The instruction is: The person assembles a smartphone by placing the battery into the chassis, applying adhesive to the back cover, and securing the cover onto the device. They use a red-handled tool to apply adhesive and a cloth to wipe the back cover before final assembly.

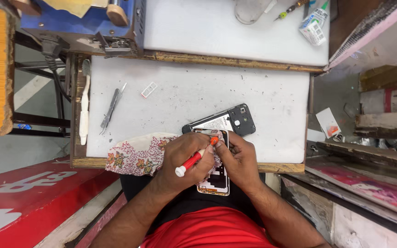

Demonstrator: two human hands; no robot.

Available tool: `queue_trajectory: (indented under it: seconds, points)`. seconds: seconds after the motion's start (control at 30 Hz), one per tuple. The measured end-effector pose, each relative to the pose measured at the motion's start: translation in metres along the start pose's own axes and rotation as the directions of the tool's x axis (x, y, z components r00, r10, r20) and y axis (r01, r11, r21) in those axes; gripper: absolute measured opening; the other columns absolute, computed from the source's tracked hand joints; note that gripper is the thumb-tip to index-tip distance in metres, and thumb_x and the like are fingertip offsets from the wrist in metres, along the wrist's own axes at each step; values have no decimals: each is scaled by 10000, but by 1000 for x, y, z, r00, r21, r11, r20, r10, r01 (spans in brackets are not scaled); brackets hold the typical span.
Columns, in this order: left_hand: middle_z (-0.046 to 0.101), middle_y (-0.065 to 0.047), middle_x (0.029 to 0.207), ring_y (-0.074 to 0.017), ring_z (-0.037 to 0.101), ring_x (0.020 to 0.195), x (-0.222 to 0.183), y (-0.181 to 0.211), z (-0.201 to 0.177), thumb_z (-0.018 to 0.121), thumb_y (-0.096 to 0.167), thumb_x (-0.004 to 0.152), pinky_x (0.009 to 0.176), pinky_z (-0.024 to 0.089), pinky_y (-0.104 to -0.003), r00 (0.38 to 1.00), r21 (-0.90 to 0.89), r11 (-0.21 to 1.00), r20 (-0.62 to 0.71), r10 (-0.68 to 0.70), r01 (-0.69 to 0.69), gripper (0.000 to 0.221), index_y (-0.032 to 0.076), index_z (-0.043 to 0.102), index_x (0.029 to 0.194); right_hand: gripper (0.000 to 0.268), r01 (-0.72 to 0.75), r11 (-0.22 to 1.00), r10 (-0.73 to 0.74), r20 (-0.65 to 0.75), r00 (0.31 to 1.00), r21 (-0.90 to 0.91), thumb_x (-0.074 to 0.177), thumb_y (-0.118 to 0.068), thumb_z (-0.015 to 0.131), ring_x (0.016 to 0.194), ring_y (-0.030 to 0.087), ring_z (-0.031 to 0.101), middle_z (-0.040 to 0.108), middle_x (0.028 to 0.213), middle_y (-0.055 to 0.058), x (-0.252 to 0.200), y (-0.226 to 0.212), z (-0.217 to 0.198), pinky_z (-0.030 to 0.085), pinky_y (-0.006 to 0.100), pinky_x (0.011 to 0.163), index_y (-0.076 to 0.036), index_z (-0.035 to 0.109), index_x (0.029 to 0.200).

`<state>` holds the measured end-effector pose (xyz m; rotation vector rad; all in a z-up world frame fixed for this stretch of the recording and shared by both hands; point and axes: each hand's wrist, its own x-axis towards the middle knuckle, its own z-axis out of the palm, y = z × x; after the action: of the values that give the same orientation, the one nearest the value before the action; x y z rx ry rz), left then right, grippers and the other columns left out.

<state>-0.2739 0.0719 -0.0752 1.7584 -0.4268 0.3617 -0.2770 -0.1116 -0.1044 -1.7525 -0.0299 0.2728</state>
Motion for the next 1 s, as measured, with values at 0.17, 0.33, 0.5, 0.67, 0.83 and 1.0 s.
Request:
queue_trajectory:
  seconds: [0.17,0.33,0.5,0.67,0.83,1.0]
  points:
    - [713,-126,838,-255,730,697,2,2,-3,717,9,869,630,585,-370,984,-21,984,29,-176,176,97,15,633,919,235,-18,999,18,-6,1000,-34,1021,-102,632,761,54,606,734,873,36,0,1,1,506,217,652,13,721,1205]
    - [713,-125,888,-247,727,780,0,-3,0,687,21,862,691,592,-359,995,17,997,60,-81,80,117,27,578,903,246,6,1000,-6,-9,1000,6,1008,-93,626,816,32,636,747,929,9,-2,3,1,535,204,696,14,692,1220]
    - [720,-140,935,-227,747,828,-5,-6,-4,647,-2,920,748,607,-345,984,-144,974,49,-172,177,82,13,569,938,245,-38,998,36,38,999,50,1009,-79,656,821,48,610,724,935,32,1,1,0,517,215,695,22,685,1231]
    - [705,-137,907,-230,753,840,-11,-9,0,643,-15,914,761,616,-342,983,-152,971,52,-176,182,99,23,552,906,327,-68,985,55,88,995,158,963,-47,665,909,76,654,733,1025,60,0,3,-3,553,237,784,41,644,1277]
    - [691,-126,880,-230,748,841,-12,-11,-2,648,-24,903,738,603,-339,994,-110,989,38,-100,103,119,21,541,875,355,-63,974,32,144,989,218,944,-27,676,1006,98,665,729,1097,82,1,-1,-2,563,262,891,59,624,1284]
    - [654,-98,804,-210,724,761,-15,-15,-7,634,-19,850,685,598,-336,989,-127,981,53,-138,144,131,39,522,814,421,-41,979,0,203,979,198,939,-19,693,1043,106,657,722,1144,100,2,-6,-6,565,278,927,69,618,1344]
